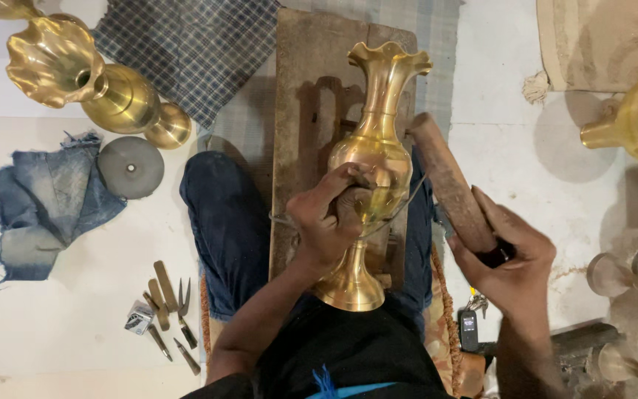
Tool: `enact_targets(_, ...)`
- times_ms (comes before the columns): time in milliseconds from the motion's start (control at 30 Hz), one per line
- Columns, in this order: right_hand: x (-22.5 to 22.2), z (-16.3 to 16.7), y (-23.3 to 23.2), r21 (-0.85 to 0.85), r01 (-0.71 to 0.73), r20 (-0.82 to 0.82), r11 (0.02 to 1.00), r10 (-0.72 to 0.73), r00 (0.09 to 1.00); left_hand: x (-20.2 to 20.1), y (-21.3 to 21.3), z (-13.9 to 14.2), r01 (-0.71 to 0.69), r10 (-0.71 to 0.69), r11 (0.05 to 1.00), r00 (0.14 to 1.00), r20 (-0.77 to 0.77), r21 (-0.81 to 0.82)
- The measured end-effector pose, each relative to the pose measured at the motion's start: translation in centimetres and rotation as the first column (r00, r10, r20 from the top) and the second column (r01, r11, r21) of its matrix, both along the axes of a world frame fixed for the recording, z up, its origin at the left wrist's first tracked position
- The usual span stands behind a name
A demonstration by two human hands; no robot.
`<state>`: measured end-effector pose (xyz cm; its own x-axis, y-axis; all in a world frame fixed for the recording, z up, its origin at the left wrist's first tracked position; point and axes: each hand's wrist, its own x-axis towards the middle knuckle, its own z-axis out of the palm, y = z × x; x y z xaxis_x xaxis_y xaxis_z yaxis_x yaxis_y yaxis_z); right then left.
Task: The person sits on the floor and hammers a brass vase held on a wooden work block, striking the metal with a wooden mallet to shape its surface. Between strikes they hold a small punch or chisel against the vase and reposition it, working around the body of the vessel.
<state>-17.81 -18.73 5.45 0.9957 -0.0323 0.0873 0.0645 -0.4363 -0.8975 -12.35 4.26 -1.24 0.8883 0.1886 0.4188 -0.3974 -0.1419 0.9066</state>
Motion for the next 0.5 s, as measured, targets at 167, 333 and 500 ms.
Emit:
enact_targets(167, 4.3, 6.5, 1.6, -0.183, -0.203, 0.063, 0.962, 0.218, 0.974, 0.2, 0.0, -0.2, 0.025, -0.030, 0.993, 0.999, -0.041, -0.111)
enact_targets(333, 8.5, 13.0, 2.8, -0.461, -0.401, 0.004, 0.792, 0.454, 0.891, 0.2, 0.3, 0.0, -0.045, 0.043, 0.998, 0.998, 0.034, 0.053)
enact_targets(500, 10.3, 13.7, 2.3, -0.732, -0.471, -0.186, 0.492, 0.521, 0.833, 0.4, 0.6, 0.6, 0.020, -0.016, 0.997, 0.998, -0.063, 0.069)
